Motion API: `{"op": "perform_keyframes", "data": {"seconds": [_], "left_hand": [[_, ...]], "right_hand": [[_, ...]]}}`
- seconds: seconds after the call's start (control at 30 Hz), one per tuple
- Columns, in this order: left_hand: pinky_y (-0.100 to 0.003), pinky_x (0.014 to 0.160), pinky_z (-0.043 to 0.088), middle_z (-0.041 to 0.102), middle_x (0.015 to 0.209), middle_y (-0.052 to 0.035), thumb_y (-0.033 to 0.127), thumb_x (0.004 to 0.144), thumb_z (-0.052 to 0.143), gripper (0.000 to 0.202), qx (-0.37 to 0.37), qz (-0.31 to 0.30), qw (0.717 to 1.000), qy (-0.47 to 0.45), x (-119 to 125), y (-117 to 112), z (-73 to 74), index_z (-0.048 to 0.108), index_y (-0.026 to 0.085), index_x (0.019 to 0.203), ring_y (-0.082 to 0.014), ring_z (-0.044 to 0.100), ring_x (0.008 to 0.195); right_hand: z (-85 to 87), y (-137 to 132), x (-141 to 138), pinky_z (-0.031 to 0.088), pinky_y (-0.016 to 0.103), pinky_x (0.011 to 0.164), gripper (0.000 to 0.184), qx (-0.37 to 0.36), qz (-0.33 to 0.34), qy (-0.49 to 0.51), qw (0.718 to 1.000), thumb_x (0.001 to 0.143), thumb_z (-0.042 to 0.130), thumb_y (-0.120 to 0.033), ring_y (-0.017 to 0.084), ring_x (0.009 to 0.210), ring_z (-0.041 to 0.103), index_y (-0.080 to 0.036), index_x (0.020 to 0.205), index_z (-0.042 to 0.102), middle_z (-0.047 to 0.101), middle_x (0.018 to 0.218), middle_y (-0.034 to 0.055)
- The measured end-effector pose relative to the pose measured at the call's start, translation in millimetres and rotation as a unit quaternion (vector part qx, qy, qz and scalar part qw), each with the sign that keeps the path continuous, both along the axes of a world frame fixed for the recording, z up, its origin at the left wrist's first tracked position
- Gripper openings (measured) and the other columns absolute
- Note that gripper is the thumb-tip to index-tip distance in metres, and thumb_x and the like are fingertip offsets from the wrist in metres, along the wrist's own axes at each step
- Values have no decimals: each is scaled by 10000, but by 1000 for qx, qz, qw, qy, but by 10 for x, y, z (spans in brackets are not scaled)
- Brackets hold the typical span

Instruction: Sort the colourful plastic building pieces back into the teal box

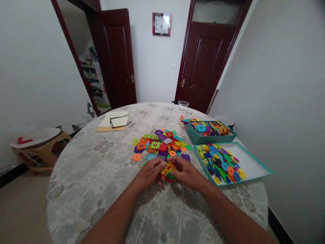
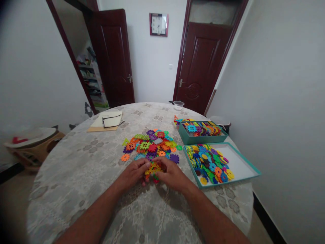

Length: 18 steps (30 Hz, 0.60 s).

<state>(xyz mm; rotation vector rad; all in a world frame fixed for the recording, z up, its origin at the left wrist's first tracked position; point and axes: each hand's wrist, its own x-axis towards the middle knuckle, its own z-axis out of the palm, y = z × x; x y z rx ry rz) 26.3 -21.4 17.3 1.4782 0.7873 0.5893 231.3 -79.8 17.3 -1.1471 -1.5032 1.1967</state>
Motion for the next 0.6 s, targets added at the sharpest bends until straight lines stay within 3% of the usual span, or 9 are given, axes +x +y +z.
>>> {"op": "perform_keyframes", "data": {"seconds": [0.1,0.2,0.27,0.37,0.47,0.6], "left_hand": [[-267,519,539,656,671,15,649,901,644,456,-5,13,1000,-10,9,-3,20,630,194,916,-147,608,541],[-284,554,544,665,671,19,650,894,644,445,-5,25,999,-19,5,5,24,637,206,923,-164,626,569],[-284,564,524,662,655,19,649,913,613,437,21,59,998,-9,-8,26,14,632,213,905,-168,622,569],[-281,581,478,639,620,21,610,954,567,416,96,134,986,26,-44,74,-10,616,217,827,-168,603,561],[-285,609,452,608,596,23,552,984,534,400,158,179,969,58,-86,116,-17,615,217,780,-174,597,582],[-309,708,484,673,730,-10,478,992,525,343,220,224,946,82,-130,152,-12,662,213,824,-202,650,729]], "right_hand": [[89,16,-31,560,291,689,550,-89,7,72,993,707,668,-182,193,848,716,-256,1251,654,749,1116,32],[229,104,23,544,282,608,576,-120,-6,51,991,666,639,-174,178,728,691,-265,1232,701,753,999,14],[339,281,149,565,290,628,591,-100,-28,22,994,671,638,-158,161,694,675,-265,1248,715,746,978,13],[537,760,474,614,314,684,596,-51,-111,-21,992,692,669,-151,166,720,687,-228,1281,710,726,962,35],[774,1334,875,625,309,666,603,33,-283,-103,953,689,678,-137,167,705,681,-185,1289,704,697,877,24],[1011,1772,1296,586,296,592,689,88,-366,-139,916,750,626,-137,177,658,651,-118,1439,598,700,824,52]]}}
